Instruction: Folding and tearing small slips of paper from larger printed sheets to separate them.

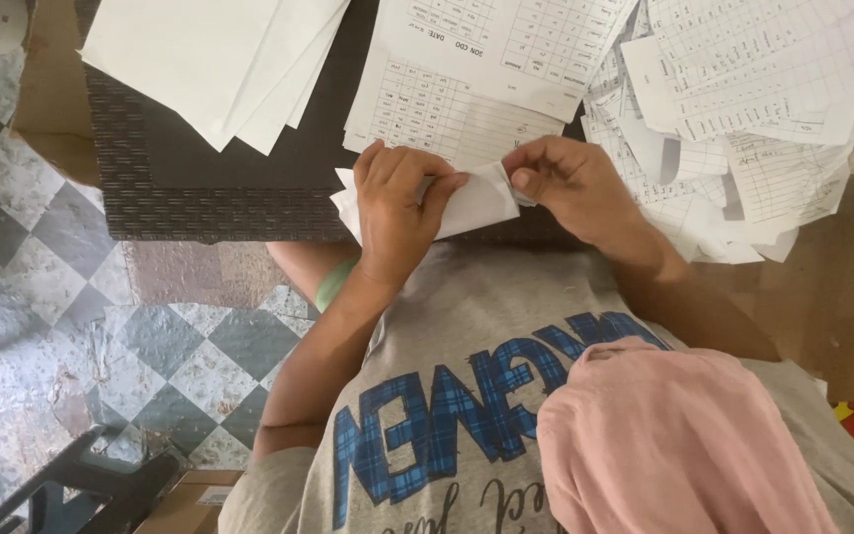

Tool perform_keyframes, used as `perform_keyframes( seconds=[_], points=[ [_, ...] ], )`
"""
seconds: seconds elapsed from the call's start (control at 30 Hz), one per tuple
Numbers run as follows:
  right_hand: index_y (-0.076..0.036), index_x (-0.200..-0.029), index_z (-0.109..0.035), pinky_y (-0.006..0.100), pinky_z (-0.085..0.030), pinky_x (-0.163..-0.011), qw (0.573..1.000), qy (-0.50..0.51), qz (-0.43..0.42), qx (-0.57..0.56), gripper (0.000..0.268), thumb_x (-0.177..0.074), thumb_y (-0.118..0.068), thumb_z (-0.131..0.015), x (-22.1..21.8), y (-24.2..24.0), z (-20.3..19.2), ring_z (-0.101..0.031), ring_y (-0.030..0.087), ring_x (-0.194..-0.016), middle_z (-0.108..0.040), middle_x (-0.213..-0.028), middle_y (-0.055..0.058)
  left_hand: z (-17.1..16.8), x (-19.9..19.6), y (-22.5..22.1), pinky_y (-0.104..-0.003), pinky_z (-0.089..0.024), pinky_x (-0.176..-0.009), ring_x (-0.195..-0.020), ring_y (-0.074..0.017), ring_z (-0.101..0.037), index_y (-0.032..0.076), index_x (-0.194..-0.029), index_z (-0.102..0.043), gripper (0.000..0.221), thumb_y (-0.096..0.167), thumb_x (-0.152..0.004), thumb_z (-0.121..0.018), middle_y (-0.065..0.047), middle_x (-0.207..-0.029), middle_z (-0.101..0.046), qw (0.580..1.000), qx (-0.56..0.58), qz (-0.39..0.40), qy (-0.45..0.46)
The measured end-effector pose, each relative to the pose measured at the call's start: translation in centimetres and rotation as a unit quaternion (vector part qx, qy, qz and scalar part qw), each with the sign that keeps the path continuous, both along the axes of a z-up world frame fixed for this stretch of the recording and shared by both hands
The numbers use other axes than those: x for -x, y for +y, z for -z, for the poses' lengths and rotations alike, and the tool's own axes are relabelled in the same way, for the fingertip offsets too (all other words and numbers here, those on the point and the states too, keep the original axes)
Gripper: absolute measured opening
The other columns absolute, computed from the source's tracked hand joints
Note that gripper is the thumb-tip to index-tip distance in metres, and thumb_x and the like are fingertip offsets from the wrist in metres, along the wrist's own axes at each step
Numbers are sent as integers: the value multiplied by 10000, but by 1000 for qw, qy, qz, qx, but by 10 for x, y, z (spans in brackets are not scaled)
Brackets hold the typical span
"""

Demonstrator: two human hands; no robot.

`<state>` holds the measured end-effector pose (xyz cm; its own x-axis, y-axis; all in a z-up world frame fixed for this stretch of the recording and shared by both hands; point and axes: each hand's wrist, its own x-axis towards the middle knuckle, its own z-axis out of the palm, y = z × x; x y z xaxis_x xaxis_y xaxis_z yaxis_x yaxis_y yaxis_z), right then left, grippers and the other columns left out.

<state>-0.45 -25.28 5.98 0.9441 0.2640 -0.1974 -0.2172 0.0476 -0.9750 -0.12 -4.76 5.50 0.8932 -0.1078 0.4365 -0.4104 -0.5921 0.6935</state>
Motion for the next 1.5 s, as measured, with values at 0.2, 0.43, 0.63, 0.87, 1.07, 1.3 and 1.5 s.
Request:
perform_keyframes(
  seconds=[0.2,0.43,0.63,0.87,1.07,1.3,1.5],
  points=[
    [27,-898,-652,296,-453,-626,976,-175,-10,131,61,-913,-19,-615,-3,20,-22,-557,178,-614,-586,-648,126,-22,5,6,-435,-406,-927,-640,-189,-621,115,-782,-633,164,192,-756,-775,-22,-655,-638,999,12,-4,31],
    [-1,-866,-678,294,-474,-654,958,-251,2,139,110,-914,-87,-630,-3,35,-27,-597,202,-636,-599,-653,104,-23,9,11,-403,-449,-872,-608,-180,-629,125,-769,-614,201,234,-747,-781,2,-607,-623,999,24,-21,19],
    [10,-808,-646,295,-445,-585,952,-274,11,138,135,-929,-31,-602,-4,40,-32,-535,165,-577,-536,-594,92,-27,11,12,-389,-435,-878,-635,-191,-633,127,-788,-628,187,244,-755,-770,-8,-629,-634,1000,10,-22,14],
    [13,-814,-595,262,-389,-543,949,-285,49,128,194,-991,-25,-524,-14,16,-16,-464,187,-494,-518,-582,115,-9,9,52,-372,-433,-860,-709,-197,-642,168,-864,-653,209,329,-768,-746,17,-702,-653,992,-102,-23,64],
    [4,-878,-584,232,-350,-532,937,-271,85,205,184,-1003,-127,-552,-11,17,-20,-455,132,-633,-543,-717,48,-54,8,56,-205,-312,-488,-566,-56,-402,125,-813,-636,98,205,-840,-686,70,-689,-569,964,50,-35,259],
    [-15,-849,-575,225,-351,-542,945,-246,84,199,210,-1003,-156,-561,-17,18,-14,-453,119,-636,-537,-713,32,-52,5,57,-188,-405,-582,-720,-54,-524,157,-843,-633,121,185,-782,-734,75,-814,-621,935,125,-75,322],
    [-8,-889,-595,234,-410,-577,951,-223,93,196,180,-998,-148,-567,-18,16,-10,-510,137,-690,-585,-771,47,-45,6,58,-180,-356,-544,-680,-42,-479,153,-846,-644,120,223,-796,-728,85,-794,-611,946,115,-71,293]
  ],
)
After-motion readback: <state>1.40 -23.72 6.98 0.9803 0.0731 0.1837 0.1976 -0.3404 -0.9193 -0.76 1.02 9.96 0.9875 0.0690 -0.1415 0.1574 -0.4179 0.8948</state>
